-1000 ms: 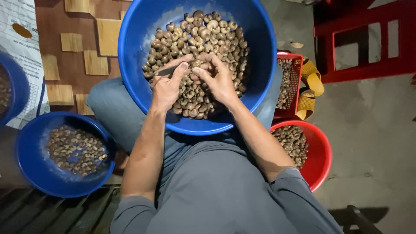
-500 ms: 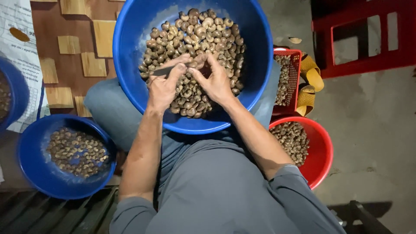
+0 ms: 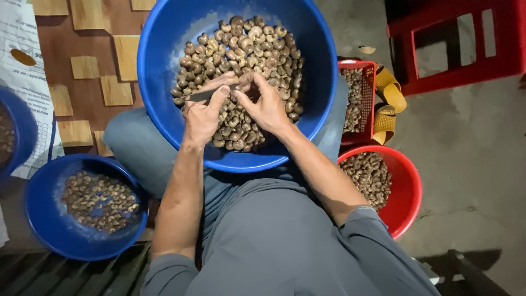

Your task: Manually processing and cleaning nuts one by one using a small metal tool and sorting them into different bowls.

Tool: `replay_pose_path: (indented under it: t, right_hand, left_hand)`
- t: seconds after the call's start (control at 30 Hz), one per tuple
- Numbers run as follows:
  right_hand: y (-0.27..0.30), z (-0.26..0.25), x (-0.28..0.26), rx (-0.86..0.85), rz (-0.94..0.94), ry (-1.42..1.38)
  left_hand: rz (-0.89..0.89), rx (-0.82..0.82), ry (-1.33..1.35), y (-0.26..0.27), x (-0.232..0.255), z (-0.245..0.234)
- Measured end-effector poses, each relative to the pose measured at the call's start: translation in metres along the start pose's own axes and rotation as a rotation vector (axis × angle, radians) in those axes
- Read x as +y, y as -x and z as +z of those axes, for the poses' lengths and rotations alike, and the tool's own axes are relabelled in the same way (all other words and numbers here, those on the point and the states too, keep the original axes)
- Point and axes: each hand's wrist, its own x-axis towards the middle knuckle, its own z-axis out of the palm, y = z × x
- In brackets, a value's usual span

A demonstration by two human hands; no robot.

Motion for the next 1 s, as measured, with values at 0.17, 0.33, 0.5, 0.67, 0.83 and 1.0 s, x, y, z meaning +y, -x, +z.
replay_pose_path:
  t: [0.17,0.33,0.5,0.67,0.83,1.0]
  right_hand:
    - [0.001,0.002,0.006,-0.033,0.092,-0.104]
    - [-0.003,0.001,0.006,-0.096,0.287,-0.442]
    - [-0.005,-0.002,0.012,-0.142,0.398,-0.632]
    - [-0.005,-0.01,0.007,-0.131,0.356,-0.568]
    - [0.018,-0.06,-0.009,0.087,0.138,-0.335]
    - [0.089,-0.156,0.047,0.502,0.052,-0.037]
  left_hand:
    - [0.007,0.032,0.004,0.001,0.007,0.001]
    - [0.066,0.035,-0.023,-0.002,0.008,0.001]
    - [0.06,0.014,0.01,-0.003,0.013,0.003]
    - [-0.016,0.05,0.087,0.002,0.005,-0.003]
    - [-0.086,0.105,0.057,0.0,0.001,-0.001]
    - [-0.143,0.158,-0.04,0.001,0.006,0.003]
